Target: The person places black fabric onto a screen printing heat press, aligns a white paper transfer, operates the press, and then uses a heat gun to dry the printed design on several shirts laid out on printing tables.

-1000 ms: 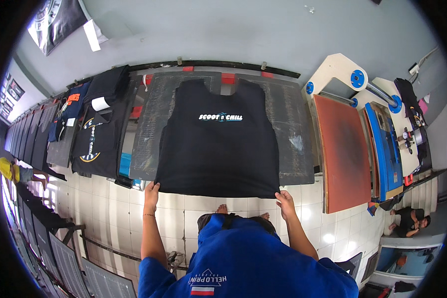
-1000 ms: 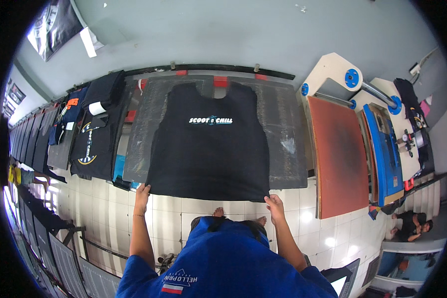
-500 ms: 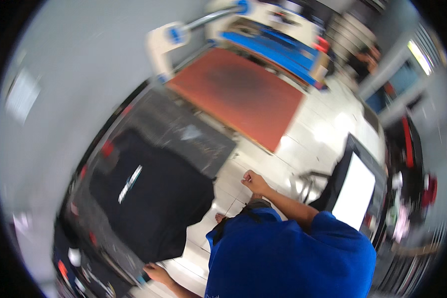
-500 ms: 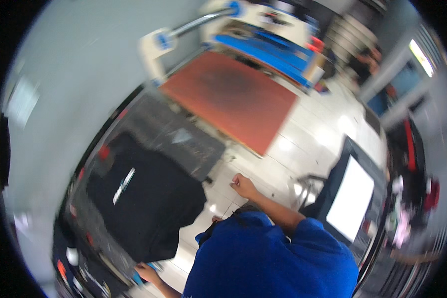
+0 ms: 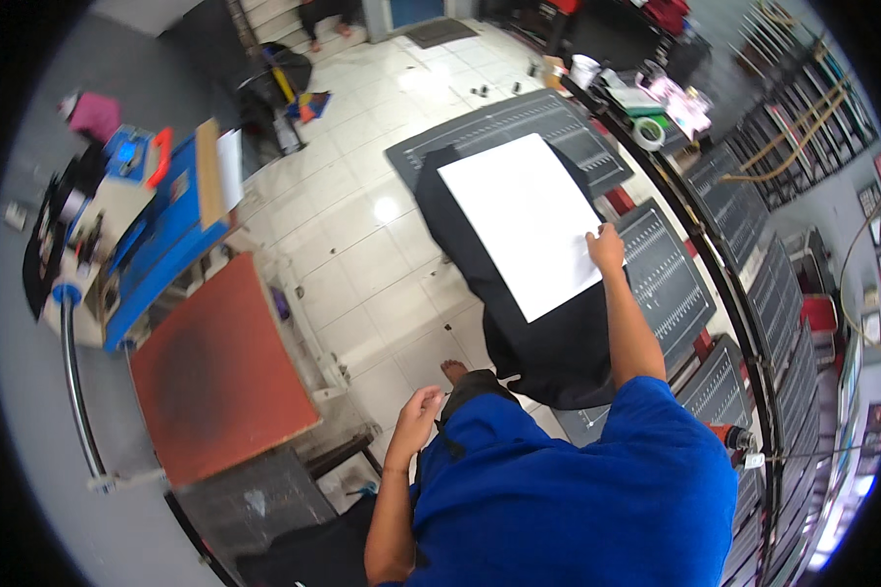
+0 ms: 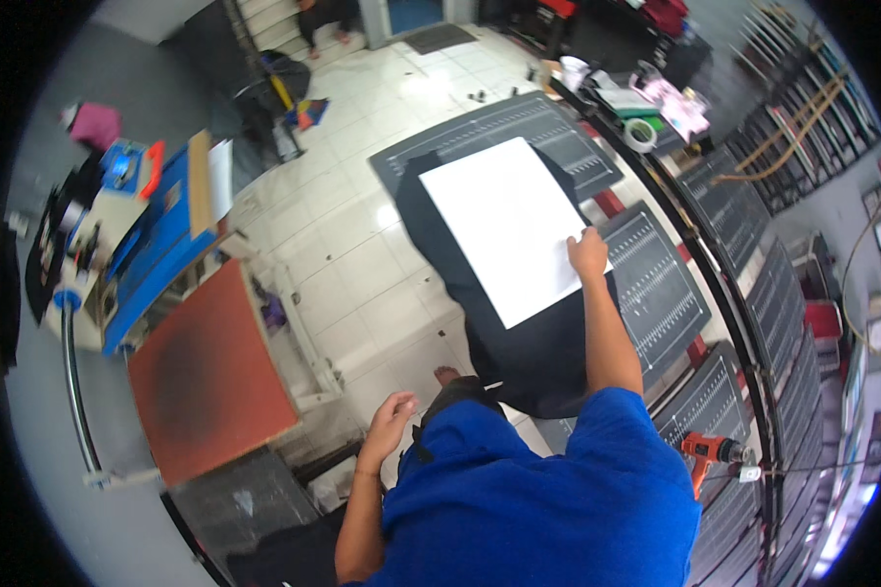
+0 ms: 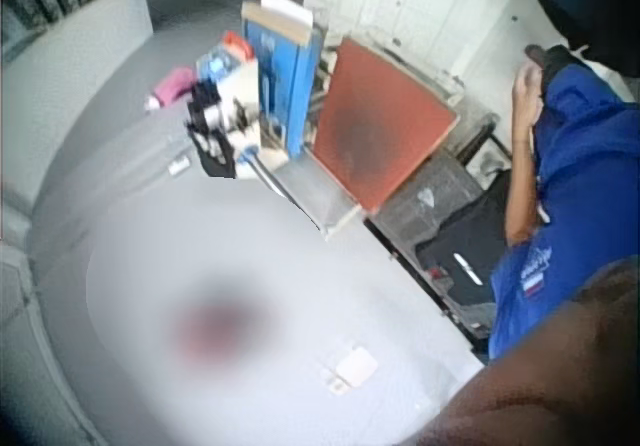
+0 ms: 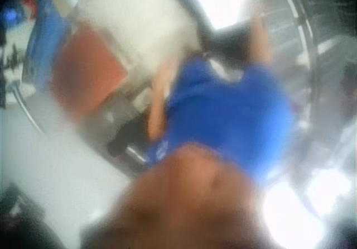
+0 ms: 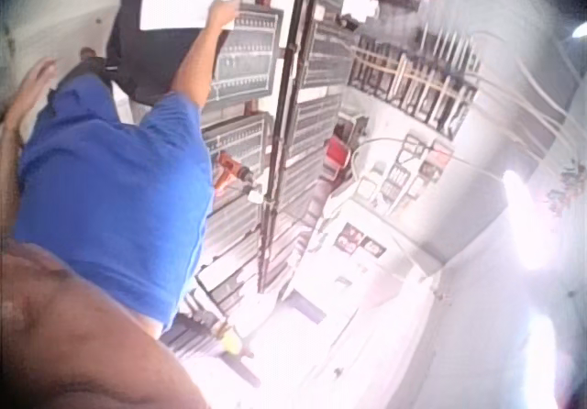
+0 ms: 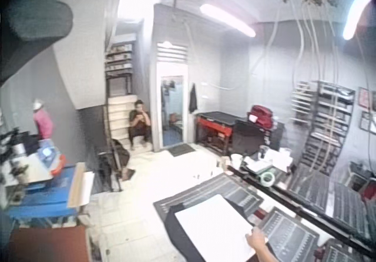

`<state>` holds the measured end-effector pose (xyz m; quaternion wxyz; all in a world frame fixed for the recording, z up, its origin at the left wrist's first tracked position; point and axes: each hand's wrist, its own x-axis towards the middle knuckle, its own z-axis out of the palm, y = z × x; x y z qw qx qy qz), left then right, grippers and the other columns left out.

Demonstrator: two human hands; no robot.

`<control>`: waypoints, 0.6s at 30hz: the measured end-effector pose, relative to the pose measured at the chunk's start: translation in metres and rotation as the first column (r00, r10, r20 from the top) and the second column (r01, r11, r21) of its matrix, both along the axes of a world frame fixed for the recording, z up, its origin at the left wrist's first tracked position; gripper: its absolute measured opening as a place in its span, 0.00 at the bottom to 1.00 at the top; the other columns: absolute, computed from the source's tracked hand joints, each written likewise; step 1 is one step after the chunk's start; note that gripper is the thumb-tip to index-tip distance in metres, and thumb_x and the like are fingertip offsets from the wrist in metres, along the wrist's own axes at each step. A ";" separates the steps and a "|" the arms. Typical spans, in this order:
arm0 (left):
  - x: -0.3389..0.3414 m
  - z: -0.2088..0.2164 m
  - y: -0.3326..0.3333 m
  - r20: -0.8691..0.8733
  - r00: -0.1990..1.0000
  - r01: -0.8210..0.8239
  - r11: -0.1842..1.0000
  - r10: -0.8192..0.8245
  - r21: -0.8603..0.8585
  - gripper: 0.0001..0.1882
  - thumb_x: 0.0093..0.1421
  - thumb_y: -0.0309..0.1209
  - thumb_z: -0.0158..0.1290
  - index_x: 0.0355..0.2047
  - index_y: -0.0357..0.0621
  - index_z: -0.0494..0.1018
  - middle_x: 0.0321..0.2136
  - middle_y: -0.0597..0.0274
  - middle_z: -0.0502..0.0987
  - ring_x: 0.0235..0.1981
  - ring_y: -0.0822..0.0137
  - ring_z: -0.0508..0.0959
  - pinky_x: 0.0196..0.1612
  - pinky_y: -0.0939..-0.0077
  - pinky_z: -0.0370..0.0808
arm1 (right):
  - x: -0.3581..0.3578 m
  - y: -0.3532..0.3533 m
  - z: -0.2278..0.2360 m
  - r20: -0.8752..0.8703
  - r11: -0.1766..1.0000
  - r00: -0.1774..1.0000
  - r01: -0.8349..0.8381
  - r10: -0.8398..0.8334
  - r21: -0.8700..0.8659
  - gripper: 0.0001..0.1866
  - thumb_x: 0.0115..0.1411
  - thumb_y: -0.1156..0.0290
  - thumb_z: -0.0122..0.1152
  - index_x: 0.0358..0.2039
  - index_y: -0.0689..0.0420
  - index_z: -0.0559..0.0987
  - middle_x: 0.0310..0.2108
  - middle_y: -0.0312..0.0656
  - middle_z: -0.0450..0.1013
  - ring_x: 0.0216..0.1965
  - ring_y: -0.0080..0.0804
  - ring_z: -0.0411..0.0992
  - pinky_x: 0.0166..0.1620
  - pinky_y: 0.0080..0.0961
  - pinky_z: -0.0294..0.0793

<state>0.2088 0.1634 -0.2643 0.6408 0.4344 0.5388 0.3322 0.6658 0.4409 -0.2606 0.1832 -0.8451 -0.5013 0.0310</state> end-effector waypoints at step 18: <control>0.146 -0.089 0.171 0.382 0.913 0.094 0.840 0.141 -0.534 0.51 0.57 0.74 0.25 0.71 0.55 0.40 0.71 0.57 0.43 0.71 0.52 0.42 0.68 0.48 0.37 | 0.262 -0.112 -0.017 -0.315 0.980 0.929 0.172 -0.195 -0.099 0.13 0.55 0.67 0.59 0.37 0.64 0.78 0.34 0.48 0.77 0.37 0.37 0.75 0.42 0.34 0.73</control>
